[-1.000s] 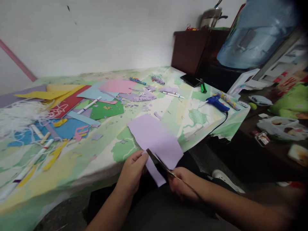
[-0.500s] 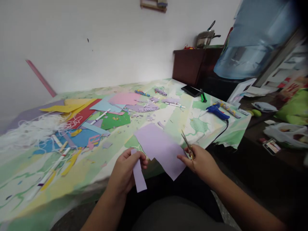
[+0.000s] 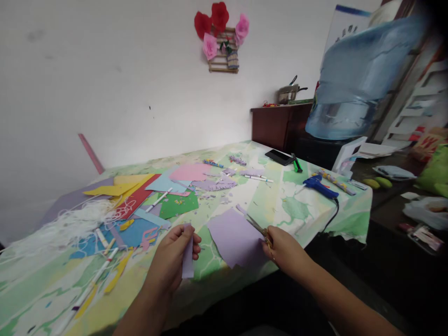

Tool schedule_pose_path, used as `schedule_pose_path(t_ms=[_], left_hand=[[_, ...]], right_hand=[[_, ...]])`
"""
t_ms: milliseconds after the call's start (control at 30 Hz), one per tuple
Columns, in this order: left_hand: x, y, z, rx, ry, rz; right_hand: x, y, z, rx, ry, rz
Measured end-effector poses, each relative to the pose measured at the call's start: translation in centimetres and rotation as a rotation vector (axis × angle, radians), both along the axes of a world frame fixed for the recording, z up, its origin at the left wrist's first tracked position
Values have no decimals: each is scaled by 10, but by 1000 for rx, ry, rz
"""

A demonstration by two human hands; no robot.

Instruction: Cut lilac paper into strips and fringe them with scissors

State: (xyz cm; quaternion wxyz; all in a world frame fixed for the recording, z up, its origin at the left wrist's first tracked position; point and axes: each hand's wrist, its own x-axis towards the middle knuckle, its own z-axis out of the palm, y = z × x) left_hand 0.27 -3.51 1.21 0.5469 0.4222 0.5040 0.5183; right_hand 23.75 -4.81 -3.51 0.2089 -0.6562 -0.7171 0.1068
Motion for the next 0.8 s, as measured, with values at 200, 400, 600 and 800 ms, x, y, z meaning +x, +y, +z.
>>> schedule_pose_path(t_ms=[200,400,600,800], left_hand=[[-9,29,3,-15,60,-2],[-9,65,-5,-55,17,-45],[0,81,-5,-30,-39,-71],[1,83,-6,-11,-42,-55]], right_hand=[[43,55,46,28,21,-115],[80,129,68,-53,-110,-170],[96,136,83,31,-133,-221],[90,136,77,-15,-206,-145]])
